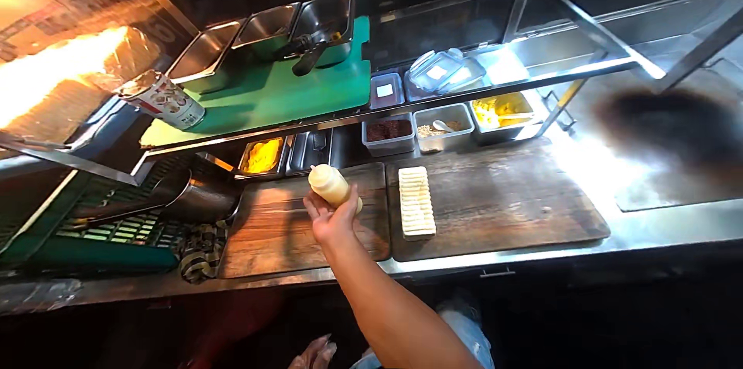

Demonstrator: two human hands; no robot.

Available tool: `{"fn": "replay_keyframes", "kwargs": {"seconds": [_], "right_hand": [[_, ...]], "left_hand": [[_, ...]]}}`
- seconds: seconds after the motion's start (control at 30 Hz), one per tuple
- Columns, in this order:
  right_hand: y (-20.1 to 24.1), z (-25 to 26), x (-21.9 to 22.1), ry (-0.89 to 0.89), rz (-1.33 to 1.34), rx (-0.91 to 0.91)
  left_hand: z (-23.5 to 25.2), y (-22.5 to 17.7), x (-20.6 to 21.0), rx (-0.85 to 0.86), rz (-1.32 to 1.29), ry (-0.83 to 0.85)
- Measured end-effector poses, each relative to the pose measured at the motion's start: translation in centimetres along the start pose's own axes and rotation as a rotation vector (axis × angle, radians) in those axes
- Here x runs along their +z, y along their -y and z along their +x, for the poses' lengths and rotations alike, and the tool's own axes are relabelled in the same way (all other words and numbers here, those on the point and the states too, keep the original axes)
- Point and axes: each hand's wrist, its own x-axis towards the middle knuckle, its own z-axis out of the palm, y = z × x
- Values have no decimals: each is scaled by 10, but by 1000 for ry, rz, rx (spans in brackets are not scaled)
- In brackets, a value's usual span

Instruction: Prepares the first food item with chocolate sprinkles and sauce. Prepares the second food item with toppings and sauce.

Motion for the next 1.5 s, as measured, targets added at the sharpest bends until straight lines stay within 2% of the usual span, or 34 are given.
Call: {"fn": "replay_keyframes", "kwargs": {"seconds": [0.1, 0.17, 0.2, 0.3, 0.33, 0.37, 0.4, 0.43, 0.53, 0.6, 0.67, 0.7, 0.77, 0.8, 0.87, 0.93, 1.0, 1.07, 1.13, 1.2, 1.27, 1.33, 1.4, 1.43, 1.47, 1.5], "right_hand": [[20, -55, -44, 147, -388, 111], [53, -88, -74, 158, -645, 132], [73, -99, -86, 105, -775, 22], [150, -96, -127, -24, -1235, -687], [178, -89, -135, -97, -1328, -866], [203, -80, -138, -173, -1390, -940], [222, -71, -139, -222, -1427, -916], [235, -63, -136, -247, -1447, -811], [245, -36, -115, -244, -1365, -412], [243, -25, -95, -235, -1254, -220], [245, -19, -78, -218, -1206, -113], [248, -20, -71, -195, -1251, -126], [253, -29, -57, -102, -1542, -309], [256, -39, -48, -28, -1720, -428], [257, -45, -51, 178, -1974, -728], [264, -34, -81, 412, -2145, -956], [280, -26, -114, 620, -2331, -861], [299, -22, -136, 756, -2390, -741], [316, -17, -133, 751, -2290, -810], [333, 0, -100, 624, -2283, -776], [348, 37, -62, 570, -2409, -734], [359, 84, -48, 628, -2575, -798], [367, 105, -57, 701, -2786, -786], [366, 99, -73, 738, -2861, -793], [362, 78, -93, 827, -2876, -791], [357, 43, -117, 999, -2848, -738]], "left_hand": [[36, -33, 14, 31, -140, -31], [59, -68, 30, 62, -220, -96], [70, -91, 35, 79, -258, -108], [100, -172, 46, 159, -402, -98], [112, -199, 49, 195, -405, -102], [126, -224, 51, 210, -366, -102], [141, -246, 54, 207, -316, -102], [157, -264, 58, 180, -246, -103], [198, -299, 76, 22, -138, -81], [200, -310, 76, -21, -207, -49], [188, -306, 65, 36, -496, 29], [181, -303, 58, 88, -701, 66], [165, -305, 45, 185, -1060, 117], [158, -308, 39, 194, -1186, 95], [140, -313, 34, 162, -1277, -13], [127, -307, 42, 106, -1132, -108], [130, -289, 58, -16, -848, -164], [136, -284, 70, -110, -584, -205], [136, -300, 78, -51, -332, -287], [140, -313, 85, 13, 4, -366], [146, -333, 92, 19, 324, -393], [158, -348, 99, 44, 522, -385], [170, -358, 107, 38, 629, -381], [176, -359, 110, 29, 656, -382], [181, -358, 112, 16, 676, -379], [184, -358, 113, -2, 677, -373]]}}
